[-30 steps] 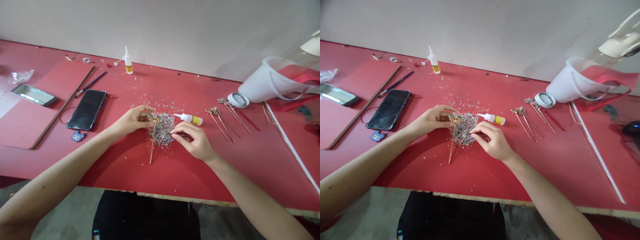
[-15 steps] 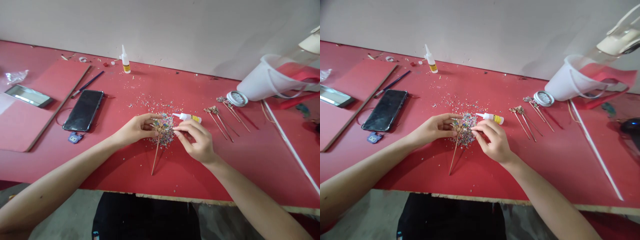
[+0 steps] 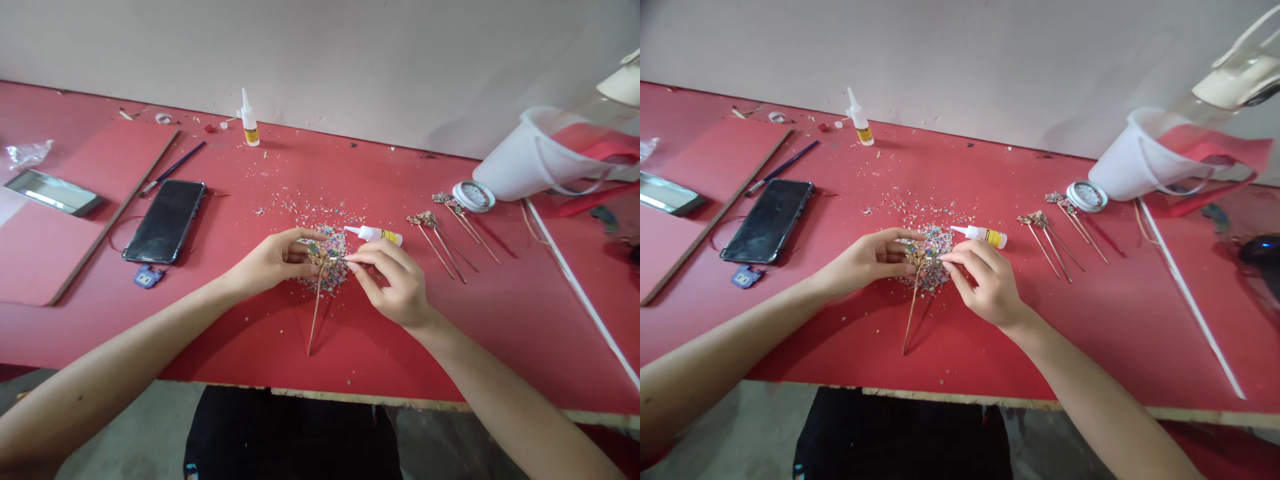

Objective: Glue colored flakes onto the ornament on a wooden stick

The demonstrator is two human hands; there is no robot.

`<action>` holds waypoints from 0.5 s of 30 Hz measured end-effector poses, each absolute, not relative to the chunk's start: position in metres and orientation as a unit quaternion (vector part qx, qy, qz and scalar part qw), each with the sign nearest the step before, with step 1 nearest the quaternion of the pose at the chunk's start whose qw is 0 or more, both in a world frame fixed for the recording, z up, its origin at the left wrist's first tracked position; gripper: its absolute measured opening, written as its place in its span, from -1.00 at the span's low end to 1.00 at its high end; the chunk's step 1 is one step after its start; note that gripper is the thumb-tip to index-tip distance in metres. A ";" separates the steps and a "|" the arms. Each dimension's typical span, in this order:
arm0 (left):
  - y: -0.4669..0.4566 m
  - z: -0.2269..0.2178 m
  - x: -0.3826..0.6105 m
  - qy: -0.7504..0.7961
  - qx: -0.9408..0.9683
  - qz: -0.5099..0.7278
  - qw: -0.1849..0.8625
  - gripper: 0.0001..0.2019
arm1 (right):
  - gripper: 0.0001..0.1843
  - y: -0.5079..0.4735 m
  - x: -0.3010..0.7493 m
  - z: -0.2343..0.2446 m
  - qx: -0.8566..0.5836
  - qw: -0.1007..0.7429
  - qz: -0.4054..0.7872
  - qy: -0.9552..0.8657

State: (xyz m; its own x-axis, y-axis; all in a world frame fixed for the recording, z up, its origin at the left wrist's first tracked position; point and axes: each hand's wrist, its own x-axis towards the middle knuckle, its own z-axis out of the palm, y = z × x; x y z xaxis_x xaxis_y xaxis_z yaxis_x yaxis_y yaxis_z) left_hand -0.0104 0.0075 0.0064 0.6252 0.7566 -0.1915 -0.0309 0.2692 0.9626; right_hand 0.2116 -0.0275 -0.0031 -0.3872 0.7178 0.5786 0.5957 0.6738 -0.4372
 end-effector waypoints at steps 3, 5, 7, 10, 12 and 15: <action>0.008 0.006 -0.011 0.337 0.539 0.269 0.723 -0.55 | -0.79 -0.027 0.212 -0.003 -0.393 0.387 0.073 -0.831; 0.009 0.006 -0.011 0.337 0.540 0.265 0.724 -0.53 | -0.79 -0.027 0.212 -0.003 -0.397 0.389 0.071 -0.828; 0.009 0.006 -0.012 0.334 0.540 0.260 0.728 -0.50 | -0.78 -0.027 0.213 -0.004 -0.401 0.391 0.069 -0.826; 0.008 0.007 -0.011 0.332 0.535 0.254 0.735 -0.48 | -0.78 -0.027 0.213 -0.003 -0.401 0.392 0.071 -0.825; 0.008 0.008 -0.011 0.337 0.529 0.256 0.736 -0.48 | -0.78 -0.027 0.213 -0.003 -0.399 0.391 0.072 -0.826; 0.007 0.008 -0.010 0.342 0.521 0.262 0.737 -0.49 | -0.78 -0.027 0.213 -0.003 -0.397 0.388 0.075 -0.828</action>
State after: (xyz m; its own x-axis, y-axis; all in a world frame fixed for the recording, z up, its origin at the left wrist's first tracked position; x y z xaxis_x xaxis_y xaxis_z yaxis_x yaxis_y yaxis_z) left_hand -0.0100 0.0074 0.0081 0.6292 0.7423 -0.2304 -0.0300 0.3194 0.9471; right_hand 0.2129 -0.0274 -0.0032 -0.3835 0.7160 0.5833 0.6002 0.6733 -0.4318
